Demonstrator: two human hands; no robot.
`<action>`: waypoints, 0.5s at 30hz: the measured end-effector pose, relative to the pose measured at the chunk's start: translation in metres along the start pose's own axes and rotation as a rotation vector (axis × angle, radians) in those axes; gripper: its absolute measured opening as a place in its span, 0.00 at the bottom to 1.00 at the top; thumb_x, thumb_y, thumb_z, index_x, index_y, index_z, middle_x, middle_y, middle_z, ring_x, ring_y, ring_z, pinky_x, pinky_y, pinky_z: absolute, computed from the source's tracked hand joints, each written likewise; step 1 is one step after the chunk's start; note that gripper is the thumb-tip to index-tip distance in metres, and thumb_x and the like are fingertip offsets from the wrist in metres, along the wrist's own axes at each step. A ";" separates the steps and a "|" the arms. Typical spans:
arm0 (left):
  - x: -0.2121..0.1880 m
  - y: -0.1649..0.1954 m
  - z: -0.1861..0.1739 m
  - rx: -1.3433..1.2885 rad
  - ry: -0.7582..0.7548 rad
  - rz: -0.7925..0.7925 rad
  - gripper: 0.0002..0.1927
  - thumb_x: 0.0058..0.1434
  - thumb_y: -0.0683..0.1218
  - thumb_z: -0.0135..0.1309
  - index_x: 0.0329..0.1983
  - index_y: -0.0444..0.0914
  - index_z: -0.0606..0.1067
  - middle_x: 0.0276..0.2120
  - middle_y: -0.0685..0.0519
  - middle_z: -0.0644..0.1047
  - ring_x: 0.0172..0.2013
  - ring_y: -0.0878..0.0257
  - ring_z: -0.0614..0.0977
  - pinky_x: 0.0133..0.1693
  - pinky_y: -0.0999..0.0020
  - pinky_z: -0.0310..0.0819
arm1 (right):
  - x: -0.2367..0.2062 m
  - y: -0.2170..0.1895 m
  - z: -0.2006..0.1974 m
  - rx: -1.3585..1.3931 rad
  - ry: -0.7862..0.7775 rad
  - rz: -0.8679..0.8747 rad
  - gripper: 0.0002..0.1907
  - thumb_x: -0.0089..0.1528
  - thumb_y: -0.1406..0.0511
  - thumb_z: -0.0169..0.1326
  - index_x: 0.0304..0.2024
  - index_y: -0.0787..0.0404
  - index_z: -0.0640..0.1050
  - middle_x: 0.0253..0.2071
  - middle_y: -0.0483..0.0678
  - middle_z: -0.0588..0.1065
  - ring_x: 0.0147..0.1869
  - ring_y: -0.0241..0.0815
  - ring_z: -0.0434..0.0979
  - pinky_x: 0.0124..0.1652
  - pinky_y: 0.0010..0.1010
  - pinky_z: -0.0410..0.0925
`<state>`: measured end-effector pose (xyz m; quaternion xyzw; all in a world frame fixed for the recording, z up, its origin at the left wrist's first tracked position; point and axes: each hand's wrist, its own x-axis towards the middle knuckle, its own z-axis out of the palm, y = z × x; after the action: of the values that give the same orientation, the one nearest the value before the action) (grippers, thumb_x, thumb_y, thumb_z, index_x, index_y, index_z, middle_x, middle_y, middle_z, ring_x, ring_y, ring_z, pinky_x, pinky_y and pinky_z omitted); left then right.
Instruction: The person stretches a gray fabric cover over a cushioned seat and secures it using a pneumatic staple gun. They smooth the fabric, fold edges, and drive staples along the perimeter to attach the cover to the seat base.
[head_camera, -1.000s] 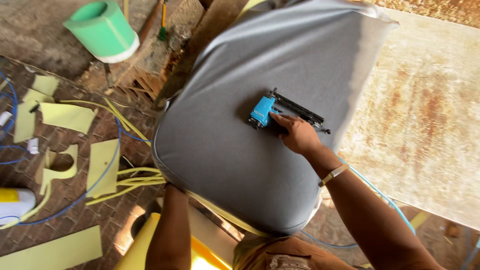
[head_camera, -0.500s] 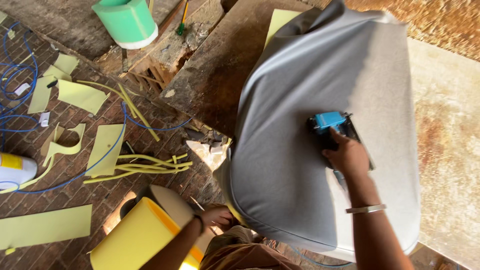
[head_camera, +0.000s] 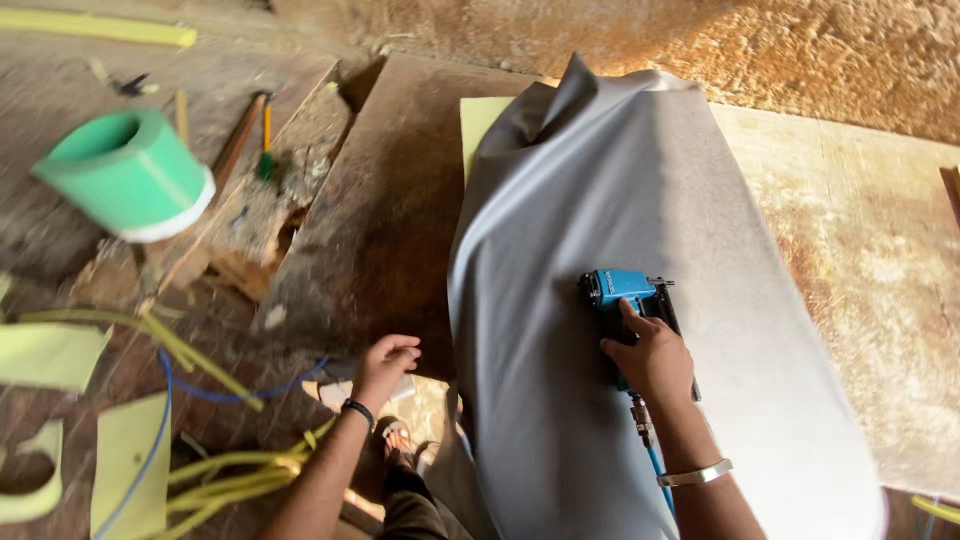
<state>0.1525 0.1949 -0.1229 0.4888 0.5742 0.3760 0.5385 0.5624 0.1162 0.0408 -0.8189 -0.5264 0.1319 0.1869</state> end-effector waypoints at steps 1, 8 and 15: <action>0.025 0.005 0.002 0.047 -0.032 0.040 0.11 0.63 0.40 0.55 0.48 0.37 0.80 0.39 0.51 0.85 0.36 0.62 0.85 0.40 0.69 0.80 | 0.001 -0.012 0.010 0.002 0.010 0.066 0.37 0.52 0.53 0.67 0.65 0.35 0.74 0.55 0.43 0.78 0.55 0.47 0.79 0.51 0.39 0.72; 0.114 0.047 -0.008 0.096 -0.308 0.122 0.11 0.62 0.40 0.56 0.47 0.37 0.80 0.37 0.53 0.85 0.35 0.67 0.85 0.41 0.71 0.81 | 0.010 -0.079 0.055 -0.133 0.111 0.375 0.35 0.57 0.52 0.61 0.69 0.29 0.70 0.57 0.39 0.77 0.55 0.44 0.79 0.48 0.40 0.73; 0.215 0.111 0.001 0.220 -0.303 0.306 0.10 0.62 0.45 0.59 0.46 0.39 0.81 0.39 0.55 0.85 0.38 0.67 0.84 0.43 0.70 0.80 | 0.008 -0.080 0.063 -0.150 0.202 0.370 0.35 0.56 0.52 0.61 0.67 0.30 0.72 0.57 0.39 0.76 0.55 0.43 0.79 0.47 0.39 0.73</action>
<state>0.1831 0.4293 -0.0708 0.6768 0.4434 0.3107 0.4988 0.4745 0.1637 0.0198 -0.9221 -0.3542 0.0420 0.1500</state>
